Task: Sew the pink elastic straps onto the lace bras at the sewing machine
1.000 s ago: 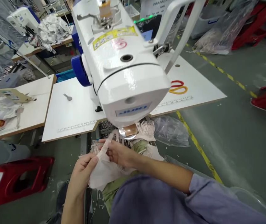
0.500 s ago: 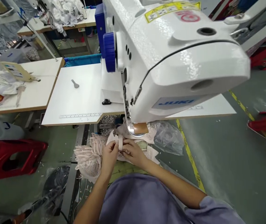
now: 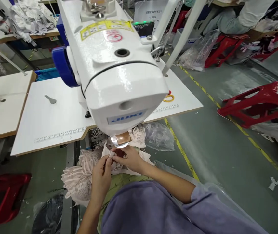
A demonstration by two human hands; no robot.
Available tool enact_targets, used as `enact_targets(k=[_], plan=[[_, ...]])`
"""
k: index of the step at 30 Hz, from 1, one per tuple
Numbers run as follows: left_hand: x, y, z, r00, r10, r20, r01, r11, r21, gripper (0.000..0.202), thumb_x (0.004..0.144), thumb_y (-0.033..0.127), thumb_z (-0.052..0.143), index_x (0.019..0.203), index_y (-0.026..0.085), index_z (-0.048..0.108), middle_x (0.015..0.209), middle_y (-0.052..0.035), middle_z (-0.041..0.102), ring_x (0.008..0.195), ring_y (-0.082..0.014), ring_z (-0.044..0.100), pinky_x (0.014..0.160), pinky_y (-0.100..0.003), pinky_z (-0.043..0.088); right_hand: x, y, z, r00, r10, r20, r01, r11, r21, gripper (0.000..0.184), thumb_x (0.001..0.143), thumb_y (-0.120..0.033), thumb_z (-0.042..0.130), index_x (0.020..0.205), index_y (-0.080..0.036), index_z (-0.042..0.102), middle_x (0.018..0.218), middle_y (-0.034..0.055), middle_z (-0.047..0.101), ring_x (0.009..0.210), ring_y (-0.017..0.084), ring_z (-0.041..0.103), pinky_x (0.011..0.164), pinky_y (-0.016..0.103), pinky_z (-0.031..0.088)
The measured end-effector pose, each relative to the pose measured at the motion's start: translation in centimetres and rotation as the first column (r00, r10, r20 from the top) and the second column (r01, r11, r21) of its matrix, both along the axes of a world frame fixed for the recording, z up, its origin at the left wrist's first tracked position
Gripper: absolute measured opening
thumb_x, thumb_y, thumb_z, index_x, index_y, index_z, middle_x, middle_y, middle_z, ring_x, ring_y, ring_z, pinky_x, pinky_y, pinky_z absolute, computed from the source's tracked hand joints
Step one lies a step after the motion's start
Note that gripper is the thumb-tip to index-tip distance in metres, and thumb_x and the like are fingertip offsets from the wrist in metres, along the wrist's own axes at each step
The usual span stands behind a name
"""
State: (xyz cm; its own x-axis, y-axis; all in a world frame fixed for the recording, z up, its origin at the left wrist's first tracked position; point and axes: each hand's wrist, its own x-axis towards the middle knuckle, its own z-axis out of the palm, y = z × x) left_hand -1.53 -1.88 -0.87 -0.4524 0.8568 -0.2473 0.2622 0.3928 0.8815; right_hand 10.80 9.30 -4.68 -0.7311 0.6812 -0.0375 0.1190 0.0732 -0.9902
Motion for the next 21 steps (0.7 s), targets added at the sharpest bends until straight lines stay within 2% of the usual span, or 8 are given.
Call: enact_targets(k=[3,6,9,10,12,16,19,21], plan=[[0.5,0.6,-0.1,1.000,-0.005,-0.016,0.004,1.000,-0.027,0.037,0.096,0.049,0.045,0.104,0.020,0.067,0.090,-0.0042,0.069,0.085,-0.0199,0.063,0.071,-0.026,0.046,0.2,-0.3,-0.8,0.998,-0.036,-0.054,0.033,0.998,-0.053,0.016,0.086,-0.028,0.064,0.099,-0.018,0.066,0.087,0.0033,0.067,0.067,0.014,0.061,0.062,0.025,0.051],[1.0,1.4,-0.2,0.998,-0.007,-0.058,0.005,0.999,-0.039,0.037,0.096,0.050,0.044,0.090,0.020,0.065,0.075,-0.0012,0.064,0.071,-0.0174,0.057,0.064,-0.025,0.041,0.8,-0.6,-1.5,0.995,-0.069,-0.069,0.084,0.961,0.264,0.012,0.088,-0.026,0.062,0.091,-0.019,0.071,0.095,0.0069,0.070,0.081,0.018,0.065,0.073,0.030,0.053],[0.8,2.1,-0.4,0.995,-0.017,-0.099,0.013,0.999,-0.036,0.039,0.092,0.052,0.048,0.076,0.020,0.061,0.063,0.0000,0.058,0.063,-0.0174,0.053,0.061,-0.026,0.038,2.2,1.1,-1.8,0.999,0.038,0.031,-0.049,0.812,0.582,0.014,0.091,-0.029,0.061,0.089,-0.022,0.073,0.100,0.0039,0.072,0.092,0.017,0.066,0.082,0.027,0.052],[0.6,2.3,-0.7,0.993,-0.024,-0.118,0.020,0.999,-0.030,0.040,0.091,0.053,0.049,0.072,0.020,0.060,0.061,-0.0003,0.058,0.063,-0.0181,0.053,0.061,-0.026,0.038,2.9,2.6,-1.7,0.993,0.051,0.103,-0.104,0.773,0.626,0.015,0.091,-0.029,0.060,0.090,-0.023,0.073,0.101,0.0016,0.073,0.093,0.015,0.066,0.082,0.024,0.052],[-0.1,2.5,-1.4,0.981,-0.026,-0.193,0.023,1.000,-0.016,0.041,0.089,0.056,0.050,0.073,0.021,0.062,0.066,-0.0025,0.063,0.068,-0.0210,0.057,0.065,-0.028,0.041,4.9,7.4,-0.8,0.970,-0.064,0.236,-0.112,0.742,0.661,0.020,0.095,-0.025,0.052,0.100,-0.023,0.071,0.106,0.0011,0.071,0.098,0.014,0.065,0.087,0.022,0.050],[-0.5,2.7,-2.7,0.946,-0.187,-0.264,0.172,0.982,-0.079,0.045,0.087,0.062,0.048,0.072,0.023,0.066,0.067,-0.0044,0.068,0.068,-0.0237,0.062,0.064,-0.030,0.044,10.4,20.6,3.2,0.797,-0.506,0.330,0.131,0.678,0.723,0.047,0.090,0.000,0.029,0.128,-0.008,0.056,0.134,0.0174,0.056,0.127,0.024,0.049,0.110,0.041,0.036],[0.3,2.8,-2.5,0.964,-0.175,-0.200,0.168,0.985,-0.048,0.047,0.086,0.066,0.049,0.080,0.023,0.070,0.075,-0.0050,0.072,0.076,-0.0252,0.066,0.069,-0.031,0.047,13.6,28.1,6.0,0.719,-0.538,0.440,0.098,0.705,0.702,0.043,0.085,0.001,0.041,0.125,-0.003,0.057,0.130,0.0231,0.057,0.122,0.028,0.051,0.107,0.042,0.037],[0.6,3.0,-1.8,0.979,-0.139,-0.150,0.138,0.990,-0.017,0.048,0.083,0.067,0.052,0.083,0.023,0.072,0.081,-0.0061,0.073,0.081,-0.0259,0.067,0.072,-0.031,0.049,14.7,30.2,6.8,0.710,-0.481,0.514,0.023,0.745,0.666,0.037,0.084,-0.005,0.052,0.120,-0.006,0.061,0.121,0.0211,0.063,0.112,0.027,0.057,0.100,0.038,0.042]])
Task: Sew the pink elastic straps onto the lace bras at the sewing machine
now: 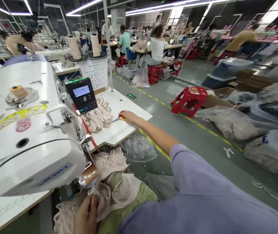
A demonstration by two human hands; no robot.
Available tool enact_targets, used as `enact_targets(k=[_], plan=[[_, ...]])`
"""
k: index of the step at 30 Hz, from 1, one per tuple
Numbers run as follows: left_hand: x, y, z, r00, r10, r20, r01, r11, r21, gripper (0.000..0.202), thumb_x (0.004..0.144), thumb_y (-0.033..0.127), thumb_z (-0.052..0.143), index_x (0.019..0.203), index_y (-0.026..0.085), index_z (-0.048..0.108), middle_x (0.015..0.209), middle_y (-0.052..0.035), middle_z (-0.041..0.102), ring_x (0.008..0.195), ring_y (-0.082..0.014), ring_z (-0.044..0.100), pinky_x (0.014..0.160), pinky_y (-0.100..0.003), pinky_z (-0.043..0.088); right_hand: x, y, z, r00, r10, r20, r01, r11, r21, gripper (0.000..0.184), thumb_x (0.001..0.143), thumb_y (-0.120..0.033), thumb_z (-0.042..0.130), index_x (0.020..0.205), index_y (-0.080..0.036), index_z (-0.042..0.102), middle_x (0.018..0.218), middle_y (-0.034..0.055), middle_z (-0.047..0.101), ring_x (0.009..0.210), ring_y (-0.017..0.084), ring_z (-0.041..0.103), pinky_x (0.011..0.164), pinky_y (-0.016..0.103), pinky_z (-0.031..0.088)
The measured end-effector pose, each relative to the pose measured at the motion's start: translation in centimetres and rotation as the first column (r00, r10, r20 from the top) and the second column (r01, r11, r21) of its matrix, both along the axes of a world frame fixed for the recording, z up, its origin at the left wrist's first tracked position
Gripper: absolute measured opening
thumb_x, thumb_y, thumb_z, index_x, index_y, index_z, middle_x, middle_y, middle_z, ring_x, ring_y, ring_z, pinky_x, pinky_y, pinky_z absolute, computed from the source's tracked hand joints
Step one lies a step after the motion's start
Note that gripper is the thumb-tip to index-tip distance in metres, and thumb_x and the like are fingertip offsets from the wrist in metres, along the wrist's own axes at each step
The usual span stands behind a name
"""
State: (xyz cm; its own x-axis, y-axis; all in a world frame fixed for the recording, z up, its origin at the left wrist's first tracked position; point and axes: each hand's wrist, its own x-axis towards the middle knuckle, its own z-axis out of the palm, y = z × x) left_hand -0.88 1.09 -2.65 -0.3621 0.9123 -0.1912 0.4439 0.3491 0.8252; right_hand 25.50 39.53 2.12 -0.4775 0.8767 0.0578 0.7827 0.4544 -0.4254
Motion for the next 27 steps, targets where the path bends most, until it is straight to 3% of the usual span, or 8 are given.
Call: enact_targets(k=[2,5,7,10,14,16,23,27], plan=[[0.0,0.2,0.9,0.995,0.020,0.094,-0.019,1.000,-0.010,0.049,0.079,0.067,0.058,0.083,0.021,0.073,0.081,-0.0070,0.074,0.081,-0.0259,0.067,0.073,-0.031,0.051,0.9,-0.1,-0.2,0.997,0.054,0.047,-0.052,0.998,-0.040,0.032,0.083,-0.011,0.060,0.115,-0.008,0.064,0.113,0.0190,0.066,0.104,0.026,0.060,0.094,0.035,0.044],[-0.5,0.1,2.0,0.937,0.076,0.341,-0.059,0.996,-0.060,0.047,0.074,0.062,0.068,0.085,0.017,0.073,0.076,-0.0065,0.071,0.080,-0.0243,0.065,0.073,-0.030,0.052,2.5,-3.5,-1.8,0.993,0.094,0.077,-0.089,0.994,-0.059,0.030,0.086,-0.021,0.061,0.113,-0.008,0.063,0.108,0.0211,0.066,0.098,0.028,0.061,0.087,0.037,0.045],[-0.7,-0.1,2.4,0.891,0.117,0.439,-0.090,0.993,-0.083,0.048,0.078,0.061,0.066,0.094,0.016,0.072,0.081,-0.0065,0.072,0.080,-0.0224,0.065,0.072,-0.030,0.052,3.8,-7.6,-3.1,0.993,0.097,0.068,-0.093,0.994,-0.058,0.032,0.092,-0.029,0.053,0.115,-0.008,0.061,0.111,0.0227,0.065,0.096,0.028,0.061,0.082,0.038,0.047],[-0.8,-0.5,2.8,0.813,0.159,0.560,-0.106,0.986,-0.126,0.047,0.083,0.057,0.063,0.105,0.016,0.070,0.088,-0.0074,0.073,0.077,-0.0197,0.065,0.068,-0.028,0.051,4.9,-15.7,-4.2,0.996,0.039,-0.082,-0.044,0.997,-0.067,0.033,0.095,-0.042,0.049,0.112,-0.017,0.061,0.097,0.0147,0.068,0.076,0.023,0.062,0.067,0.035,0.048],[-0.4,-0.5,3.4,0.639,0.223,0.736,-0.151,0.975,-0.165,0.039,0.080,0.050,0.072,0.102,0.018,0.072,0.081,-0.0033,0.072,0.068,-0.0139,0.061,0.062,-0.022,0.048,2.6,-26.1,-3.3,0.913,0.341,-0.223,-0.378,0.912,-0.157,0.042,0.078,-0.033,0.068,0.118,-0.022,0.060,0.116,0.0117,0.064,0.094,0.025,0.064,0.080,0.037,0.053],[-0.3,-0.4,3.6,0.622,0.228,0.749,-0.157,0.974,-0.166,0.036,0.079,0.048,0.073,0.101,0.019,0.073,0.079,-0.0015,0.072,0.064,-0.0116,0.059,0.061,-0.021,0.047,0.3,-29.0,-2.8,0.879,0.406,-0.250,-0.446,0.886,-0.128,0.043,0.079,-0.032,0.067,0.120,-0.022,0.060,0.118,0.0119,0.063,0.102,0.025,0.063,0.084,0.037,0.053],[-0.3,-1.0,3.4,0.780,0.124,0.613,-0.081,0.992,-0.098,0.037,0.085,0.045,0.065,0.111,0.020,0.071,0.101,-0.0054,0.073,0.094,-0.0201,0.065,0.085,-0.029,0.050,-4.7,-29.3,-3.0,0.827,0.489,-0.277,-0.510,0.860,-0.006,0.040,0.086,-0.033,0.066,0.122,-0.018,0.058,0.114,0.0120,0.064,0.098,0.023,0.063,0.080,0.034,0.052],[-0.3,-1.2,3.4,0.832,0.099,0.546,-0.069,0.995,-0.075,0.023,0.089,0.036,0.057,0.101,0.021,0.069,0.091,-0.0007,0.068,0.083,-0.0150,0.059,0.074,-0.022,0.046,-4.7,-28.7,-3.1,0.790,0.523,-0.321,-0.572,0.817,-0.077,0.036,0.091,-0.033,0.062,0.124,-0.019,0.058,0.115,0.0109,0.065,0.098,0.021,0.063,0.078,0.031,0.051]])
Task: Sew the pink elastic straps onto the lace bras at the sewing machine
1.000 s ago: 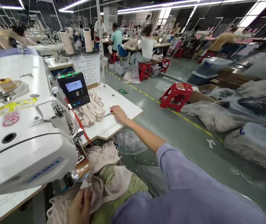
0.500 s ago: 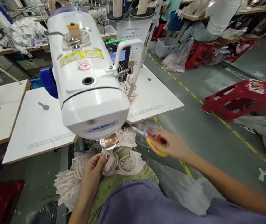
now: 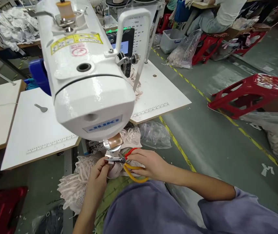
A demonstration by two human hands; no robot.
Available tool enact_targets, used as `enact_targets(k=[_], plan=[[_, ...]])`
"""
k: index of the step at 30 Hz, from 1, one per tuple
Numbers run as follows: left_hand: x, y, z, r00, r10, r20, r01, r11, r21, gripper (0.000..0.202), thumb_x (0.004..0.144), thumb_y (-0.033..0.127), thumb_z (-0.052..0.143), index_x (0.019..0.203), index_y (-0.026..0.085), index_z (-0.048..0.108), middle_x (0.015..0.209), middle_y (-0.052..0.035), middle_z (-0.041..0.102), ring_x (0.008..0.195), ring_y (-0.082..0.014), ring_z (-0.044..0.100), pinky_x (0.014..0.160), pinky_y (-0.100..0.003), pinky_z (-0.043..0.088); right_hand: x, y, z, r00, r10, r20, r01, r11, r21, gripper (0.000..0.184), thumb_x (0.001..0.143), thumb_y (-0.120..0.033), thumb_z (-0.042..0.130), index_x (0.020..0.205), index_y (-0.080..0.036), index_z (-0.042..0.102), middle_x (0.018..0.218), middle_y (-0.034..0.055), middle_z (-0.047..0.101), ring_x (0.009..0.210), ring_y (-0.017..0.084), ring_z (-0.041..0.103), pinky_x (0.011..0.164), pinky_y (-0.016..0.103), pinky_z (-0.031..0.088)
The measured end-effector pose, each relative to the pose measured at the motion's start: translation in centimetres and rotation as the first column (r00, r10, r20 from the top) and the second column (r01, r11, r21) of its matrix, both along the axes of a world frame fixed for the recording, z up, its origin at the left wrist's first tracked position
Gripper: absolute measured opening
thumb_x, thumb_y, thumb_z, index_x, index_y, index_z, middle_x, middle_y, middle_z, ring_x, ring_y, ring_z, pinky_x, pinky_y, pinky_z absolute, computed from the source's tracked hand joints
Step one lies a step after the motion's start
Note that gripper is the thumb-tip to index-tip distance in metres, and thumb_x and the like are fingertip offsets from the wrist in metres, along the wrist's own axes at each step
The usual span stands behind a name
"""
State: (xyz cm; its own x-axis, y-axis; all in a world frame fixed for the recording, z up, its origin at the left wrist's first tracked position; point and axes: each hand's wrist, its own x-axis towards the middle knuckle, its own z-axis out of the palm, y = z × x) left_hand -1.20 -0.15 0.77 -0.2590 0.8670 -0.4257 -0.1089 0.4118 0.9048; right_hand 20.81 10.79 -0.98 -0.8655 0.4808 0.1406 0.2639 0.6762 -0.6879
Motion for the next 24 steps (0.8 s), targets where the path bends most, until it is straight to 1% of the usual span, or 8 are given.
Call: enact_targets(k=[2,4,8,12,15,19,21,24], plan=[[-0.1,0.0,0.2,0.999,0.014,0.030,-0.013,1.000,-0.008,0.021,0.091,0.038,0.056,0.099,0.022,0.066,0.085,0.0016,0.064,0.077,-0.0120,0.054,0.068,-0.019,0.042,0.5,0.0,0.0,1.000,-0.006,0.016,0.007,0.995,-0.104,0.033,0.091,-0.031,0.063,0.123,-0.022,0.059,0.110,0.0080,0.066,0.094,0.019,0.064,0.076,0.029,0.050],[-0.2,0.0,0.3,0.996,0.038,0.080,-0.037,0.999,-0.013,0.024,0.093,0.044,0.055,0.095,0.022,0.062,0.078,0.0033,0.058,0.070,-0.0099,0.050,0.062,-0.017,0.039,1.0,-0.3,-0.2,0.998,-0.068,-0.003,0.067,0.982,-0.177,0.034,0.086,-0.028,0.067,0.118,-0.023,0.060,0.104,0.0059,0.067,0.090,0.018,0.064,0.075,0.028,0.050],[-0.5,0.0,0.2,0.995,0.054,0.088,-0.055,0.998,0.007,0.033,0.091,0.050,0.058,0.079,0.019,0.054,0.065,0.0061,0.045,0.058,-0.0068,0.035,0.053,-0.016,0.030,1.1,-1.1,-0.4,0.984,-0.158,-0.087,0.135,0.964,-0.229,0.046,0.070,-0.024,0.074,0.114,-0.022,0.059,0.107,0.0075,0.065,0.092,0.021,0.063,0.079,0.032,0.050],[-0.8,0.0,0.3,1.000,-0.010,0.021,0.010,1.000,-0.007,0.033,0.090,0.051,0.060,0.088,0.018,0.061,0.070,0.0038,0.051,0.058,-0.0071,0.034,0.051,-0.018,0.027,-0.2,-1.5,-0.3,0.987,-0.140,-0.080,0.117,0.963,-0.244,0.051,0.065,-0.025,0.075,0.113,-0.022,0.059,0.108,0.0077,0.065,0.092,0.022,0.063,0.077,0.033,0.050],[-1.0,0.0,0.4,0.996,-0.074,-0.044,0.072,0.997,-0.039,0.035,0.090,0.053,0.058,0.096,0.019,0.063,0.077,0.0011,0.057,0.061,-0.0087,0.039,0.053,-0.019,0.029,-1.1,-1.3,-0.1,0.990,-0.127,-0.057,0.108,0.961,-0.256,0.049,0.068,-0.025,0.076,0.114,-0.022,0.060,0.110,0.0066,0.066,0.098,0.023,0.063,0.081,0.034,0.050],[-1.2,0.0,0.5,0.994,-0.065,-0.091,0.061,0.997,-0.042,0.036,0.088,0.054,0.059,0.092,0.018,0.064,0.075,0.0014,0.057,0.062,-0.0091,0.042,0.054,-0.019,0.032,-1.4,-0.7,-0.1,0.996,-0.089,-0.018,0.081,0.957,-0.280,0.047,0.075,-0.027,0.078,0.119,-0.023,0.061,0.114,0.0057,0.067,0.103,0.022,0.063,0.085,0.033,0.049],[-1.2,0.1,0.5,0.994,-0.052,-0.093,0.048,0.998,-0.040,0.036,0.088,0.053,0.059,0.087,0.018,0.064,0.071,0.0027,0.054,0.059,-0.0080,0.039,0.052,-0.018,0.030,-1.2,-0.6,-0.3,0.997,-0.075,-0.009,0.069,0.954,-0.291,0.045,0.079,-0.031,0.077,0.121,-0.023,0.062,0.114,0.0062,0.067,0.100,0.021,0.064,0.082,0.030,0.050],[-1.2,0.2,0.6,0.995,-0.028,-0.100,0.025,0.999,-0.036,0.036,0.089,0.053,0.058,0.083,0.018,0.063,0.066,0.0039,0.052,0.055,-0.0072,0.038,0.050,-0.018,0.030,-0.5,-0.7,-0.8,0.996,-0.093,0.007,0.091,0.956,-0.279,0.038,0.085,-0.032,0.071,0.121,-0.023,0.064,0.106,0.0055,0.069,0.090,0.018,0.065,0.076,0.027,0.049]])
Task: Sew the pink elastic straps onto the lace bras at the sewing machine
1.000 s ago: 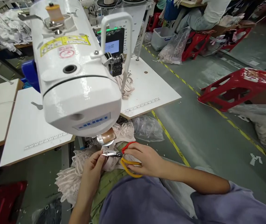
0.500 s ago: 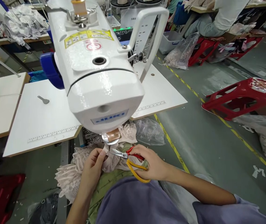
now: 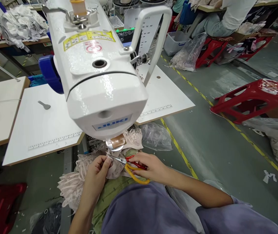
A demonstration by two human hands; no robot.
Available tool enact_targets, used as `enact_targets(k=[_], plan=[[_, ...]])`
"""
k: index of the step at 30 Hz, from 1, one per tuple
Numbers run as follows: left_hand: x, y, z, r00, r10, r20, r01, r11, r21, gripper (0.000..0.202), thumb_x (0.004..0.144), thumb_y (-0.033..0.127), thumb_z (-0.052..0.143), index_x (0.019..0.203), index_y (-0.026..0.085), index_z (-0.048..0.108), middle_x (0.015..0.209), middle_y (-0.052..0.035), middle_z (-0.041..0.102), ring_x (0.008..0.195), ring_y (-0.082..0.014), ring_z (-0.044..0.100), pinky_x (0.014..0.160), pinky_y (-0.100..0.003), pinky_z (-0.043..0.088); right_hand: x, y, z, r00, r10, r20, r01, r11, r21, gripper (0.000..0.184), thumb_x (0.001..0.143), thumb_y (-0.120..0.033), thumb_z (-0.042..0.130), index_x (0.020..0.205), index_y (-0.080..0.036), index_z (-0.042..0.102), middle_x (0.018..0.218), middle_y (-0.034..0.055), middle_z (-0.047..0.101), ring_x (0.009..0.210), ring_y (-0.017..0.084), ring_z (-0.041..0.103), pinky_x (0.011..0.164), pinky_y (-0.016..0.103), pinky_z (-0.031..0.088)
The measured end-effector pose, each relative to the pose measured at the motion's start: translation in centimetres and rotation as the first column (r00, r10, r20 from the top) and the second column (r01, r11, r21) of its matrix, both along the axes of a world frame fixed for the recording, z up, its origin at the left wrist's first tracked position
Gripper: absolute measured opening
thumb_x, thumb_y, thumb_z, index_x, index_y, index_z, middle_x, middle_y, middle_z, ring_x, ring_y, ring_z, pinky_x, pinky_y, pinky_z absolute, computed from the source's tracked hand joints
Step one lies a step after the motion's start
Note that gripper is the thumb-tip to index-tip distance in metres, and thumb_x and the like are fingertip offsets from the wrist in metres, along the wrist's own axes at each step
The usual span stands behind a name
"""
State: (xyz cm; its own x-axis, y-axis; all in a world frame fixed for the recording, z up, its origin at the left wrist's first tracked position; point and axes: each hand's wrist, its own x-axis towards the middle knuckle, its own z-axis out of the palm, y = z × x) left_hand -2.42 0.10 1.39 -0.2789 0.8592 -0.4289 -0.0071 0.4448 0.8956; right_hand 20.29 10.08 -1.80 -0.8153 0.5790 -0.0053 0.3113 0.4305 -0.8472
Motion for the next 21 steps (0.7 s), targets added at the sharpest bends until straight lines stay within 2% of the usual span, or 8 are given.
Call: enact_targets(k=[2,5,7,9,13,16,19,21], plan=[[-0.1,0.0,0.2,0.998,0.026,-0.049,-0.025,1.000,0.019,0.036,0.089,0.053,0.057,0.084,0.018,0.064,0.068,0.0022,0.057,0.056,-0.0088,0.044,0.051,-0.019,0.034,0.9,0.0,-0.2,0.999,-0.042,0.001,0.042,0.999,0.025,0.035,0.086,-0.032,0.070,0.120,-0.023,0.065,0.102,0.0054,0.069,0.087,0.017,0.065,0.076,0.027,0.049],[-0.5,-0.2,0.3,0.960,0.038,-0.276,-0.023,0.998,0.056,0.034,0.089,0.051,0.055,0.096,0.020,0.068,0.083,-0.0039,0.070,0.071,-0.0162,0.062,0.059,-0.023,0.046,2.7,1.0,-0.2,0.997,-0.047,0.057,0.044,0.997,0.064,0.034,0.086,-0.033,0.069,0.118,-0.022,0.066,0.103,0.0060,0.070,0.086,0.018,0.065,0.075,0.027,0.049],[-0.8,-0.4,0.1,0.887,0.036,-0.461,-0.011,0.998,0.057,0.036,0.089,0.049,0.054,0.108,0.020,0.065,0.090,-0.0067,0.073,0.083,-0.0214,0.068,0.064,-0.026,0.050,3.7,2.8,0.0,0.987,-0.028,0.160,0.011,0.994,0.106,0.033,0.087,-0.036,0.066,0.118,-0.022,0.066,0.102,0.0062,0.070,0.084,0.019,0.066,0.072,0.028,0.049],[-1.3,-0.4,0.1,0.825,0.015,-0.565,0.008,0.999,0.037,0.037,0.088,0.047,0.052,0.112,0.020,0.063,0.088,-0.0074,0.074,0.087,-0.0239,0.070,0.061,-0.027,0.050,4.1,5.9,0.1,0.963,-0.106,0.250,0.055,0.978,0.203,0.034,0.090,-0.040,0.060,0.117,-0.021,0.067,0.101,0.0071,0.071,0.081,0.020,0.065,0.069,0.029,0.048],[-2.2,0.5,0.9,0.892,-0.176,-0.416,0.183,0.983,-0.025,0.036,0.093,0.047,0.045,0.111,0.021,0.061,0.097,-0.0088,0.075,0.088,-0.0220,0.071,0.066,-0.029,0.055,3.1,14.5,0.2,0.866,-0.438,0.240,0.291,0.834,0.468,0.037,0.091,-0.041,0.056,0.116,-0.016,0.066,0.105,0.0122,0.070,0.086,0.025,0.065,0.071,0.033,0.048],[-3.1,1.2,1.7,0.869,-0.359,-0.340,0.363,0.930,-0.053,0.035,0.097,0.044,0.042,0.120,0.021,0.055,0.104,-0.0086,0.074,0.092,-0.0199,0.071,0.079,-0.031,0.056,2.1,19.2,0.8,0.867,-0.442,0.230,0.266,0.800,0.537,0.035,0.091,-0.029,0.056,0.119,-0.012,0.064,0.115,0.0173,0.067,0.101,0.029,0.063,0.084,0.038,0.049],[-3.4,1.3,1.8,0.640,-0.346,-0.686,0.409,0.909,-0.077,0.028,0.098,0.038,0.040,0.107,0.021,0.060,0.090,-0.0073,0.074,0.082,-0.0223,0.070,0.069,-0.032,0.053,1.4,18.0,1.6,0.892,-0.431,0.135,0.301,0.790,0.534,0.034,0.093,-0.029,0.054,0.121,-0.011,0.063,0.126,0.0192,0.062,0.116,0.031,0.057,0.099,0.045,0.044],[-2.6,1.2,1.5,0.438,-0.213,-0.873,0.437,0.899,0.000,0.025,0.098,0.033,0.042,0.093,0.021,0.063,0.089,-0.0093,0.071,0.082,-0.0252,0.066,0.070,-0.036,0.050,1.0,14.0,1.9,0.938,-0.347,0.024,0.307,0.860,0.408,0.033,0.095,-0.037,0.053,0.117,-0.016,0.065,0.121,0.0155,0.064,0.113,0.029,0.058,0.097,0.044,0.045]])
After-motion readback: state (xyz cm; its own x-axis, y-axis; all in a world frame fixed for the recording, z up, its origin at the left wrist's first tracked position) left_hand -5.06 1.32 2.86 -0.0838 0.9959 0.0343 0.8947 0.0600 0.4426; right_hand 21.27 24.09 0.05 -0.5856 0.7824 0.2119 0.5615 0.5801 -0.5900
